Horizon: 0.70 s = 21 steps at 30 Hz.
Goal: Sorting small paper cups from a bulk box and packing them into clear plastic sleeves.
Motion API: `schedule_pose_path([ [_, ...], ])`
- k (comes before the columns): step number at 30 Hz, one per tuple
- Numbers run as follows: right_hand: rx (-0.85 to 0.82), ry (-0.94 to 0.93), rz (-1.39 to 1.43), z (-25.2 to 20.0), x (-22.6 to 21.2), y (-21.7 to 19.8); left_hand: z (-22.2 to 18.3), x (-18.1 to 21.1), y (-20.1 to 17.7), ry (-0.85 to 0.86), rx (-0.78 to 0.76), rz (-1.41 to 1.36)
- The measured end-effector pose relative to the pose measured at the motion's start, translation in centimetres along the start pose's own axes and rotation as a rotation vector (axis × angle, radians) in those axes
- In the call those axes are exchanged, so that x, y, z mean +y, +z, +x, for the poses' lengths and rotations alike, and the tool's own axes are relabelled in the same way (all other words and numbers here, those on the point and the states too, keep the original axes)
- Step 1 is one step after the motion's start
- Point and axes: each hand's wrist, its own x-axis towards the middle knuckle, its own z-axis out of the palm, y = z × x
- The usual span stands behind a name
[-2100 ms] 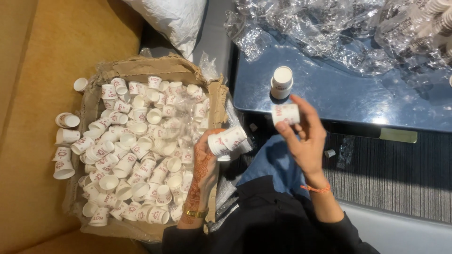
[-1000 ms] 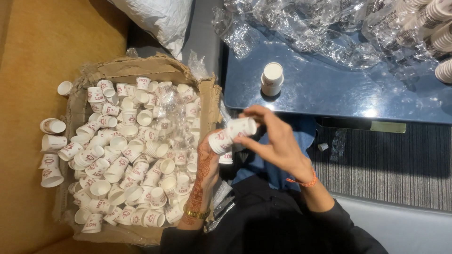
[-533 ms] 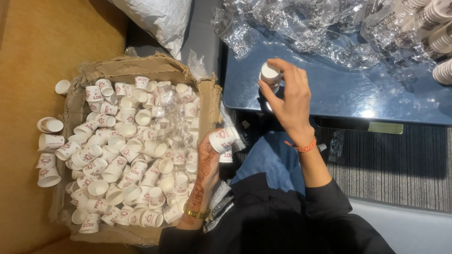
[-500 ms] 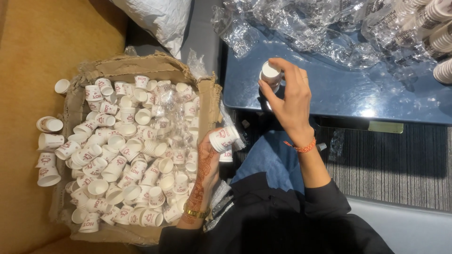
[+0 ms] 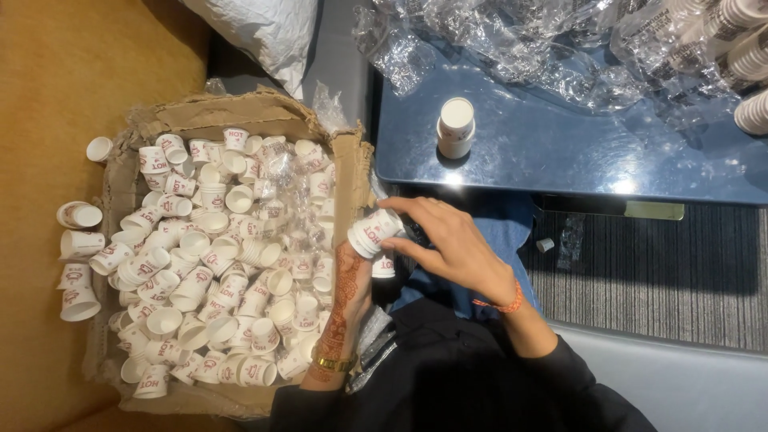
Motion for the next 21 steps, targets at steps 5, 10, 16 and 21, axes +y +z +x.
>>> schedule_pose_path([
  [5, 0.199, -0.119, 0.034, 0.7, -0.2, -2.3, -0.3, 1.0, 0.2, 0.011, -0.088, -0.044],
  [10, 0.593, -0.096, -0.195, 2.4, 1.3, -4.4, -0.1, 0.8, 0.1, -0.043, -0.099, -0.036],
  [16, 0.684, -0.076, -0.164, 3.8, 3.9, -4.2, 0.0, 2.4, 1.9, -0.062, -0.148, -0.051],
  [21, 0.83, -0.071, -0.041, 2.3, 7.1, -2.0, 0.4, 0.0, 2.5, -0.322, -0.195, 0.05],
])
